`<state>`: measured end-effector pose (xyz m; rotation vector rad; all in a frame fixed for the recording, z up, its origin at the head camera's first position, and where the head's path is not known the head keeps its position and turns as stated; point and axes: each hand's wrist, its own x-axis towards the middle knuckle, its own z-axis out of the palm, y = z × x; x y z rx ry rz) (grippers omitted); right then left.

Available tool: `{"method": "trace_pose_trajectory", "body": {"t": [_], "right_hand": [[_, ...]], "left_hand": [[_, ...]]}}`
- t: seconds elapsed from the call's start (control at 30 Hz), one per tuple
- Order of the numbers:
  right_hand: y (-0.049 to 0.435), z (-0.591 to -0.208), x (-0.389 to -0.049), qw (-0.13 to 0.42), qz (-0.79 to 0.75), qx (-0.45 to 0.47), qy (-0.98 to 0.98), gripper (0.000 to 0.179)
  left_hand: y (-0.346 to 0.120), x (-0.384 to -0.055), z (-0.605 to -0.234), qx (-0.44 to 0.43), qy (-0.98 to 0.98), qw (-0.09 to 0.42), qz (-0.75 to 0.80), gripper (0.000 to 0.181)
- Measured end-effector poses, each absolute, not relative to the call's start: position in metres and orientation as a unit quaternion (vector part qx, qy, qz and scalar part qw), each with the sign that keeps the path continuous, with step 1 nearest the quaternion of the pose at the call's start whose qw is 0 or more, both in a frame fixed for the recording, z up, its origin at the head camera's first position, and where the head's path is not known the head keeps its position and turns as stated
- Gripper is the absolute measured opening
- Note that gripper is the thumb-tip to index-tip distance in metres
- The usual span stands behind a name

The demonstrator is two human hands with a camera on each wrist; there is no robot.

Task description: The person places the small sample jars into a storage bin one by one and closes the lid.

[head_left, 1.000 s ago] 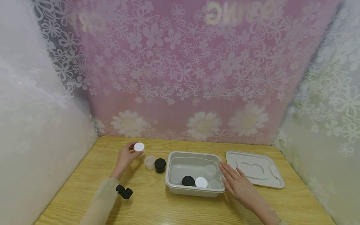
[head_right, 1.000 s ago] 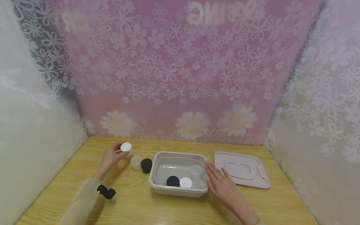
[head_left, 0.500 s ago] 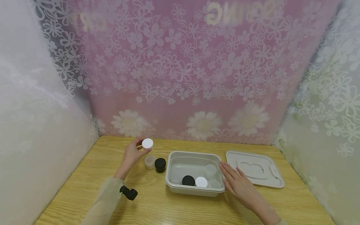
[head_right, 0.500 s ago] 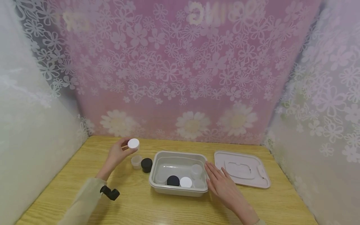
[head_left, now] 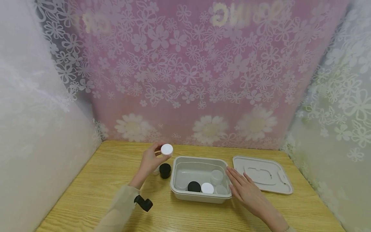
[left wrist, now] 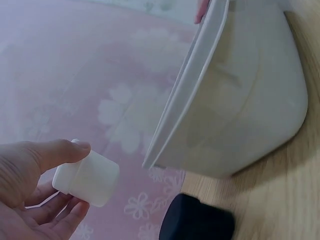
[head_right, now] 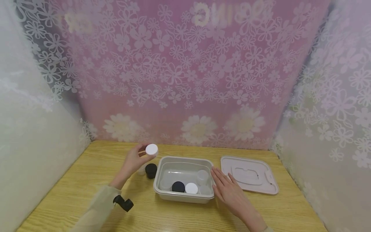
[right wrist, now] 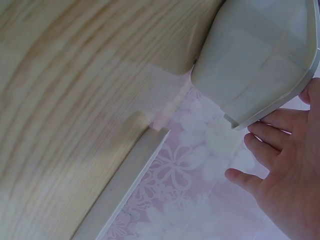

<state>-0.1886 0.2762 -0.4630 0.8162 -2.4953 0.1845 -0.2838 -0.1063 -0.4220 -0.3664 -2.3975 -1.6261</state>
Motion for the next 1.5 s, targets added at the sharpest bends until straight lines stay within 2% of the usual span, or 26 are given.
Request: {"method": "trace_pose_trajectory", "body": {"t": [0.27,0.8,1.07,1.27,1.47,1.5], "right_hand": [[0.276,-0.463,-0.187,0.243,0.069,0.286,-0.925,0.053],[0.277,-0.464,-0.187,0.252,0.064,0.292,-0.92,0.053],[0.278,-0.465,-0.189,0.256,0.052,0.3,-0.918,0.053],[0.277,-0.464,-0.19,0.259,0.05,0.308,-0.914,0.053],[0.277,-0.464,-0.189,0.26,0.051,0.309,-0.914,0.054],[0.277,-0.464,-0.189,0.26,0.052,0.308,-0.913,0.054]], "left_hand": [[-0.08,-0.277,-0.426,-0.157,-0.8,0.108,-0.569,0.051],[-0.026,-0.265,-0.434,-0.199,-0.812,0.067,-0.545,0.052],[-0.002,-0.263,-0.44,-0.204,-0.82,0.061,-0.531,0.05],[0.012,-0.261,-0.445,-0.185,-0.84,0.039,-0.508,0.05],[0.02,-0.257,-0.448,-0.177,-0.869,0.038,-0.46,0.045],[0.021,-0.258,-0.451,-0.189,-0.871,0.056,-0.45,0.042]]}}
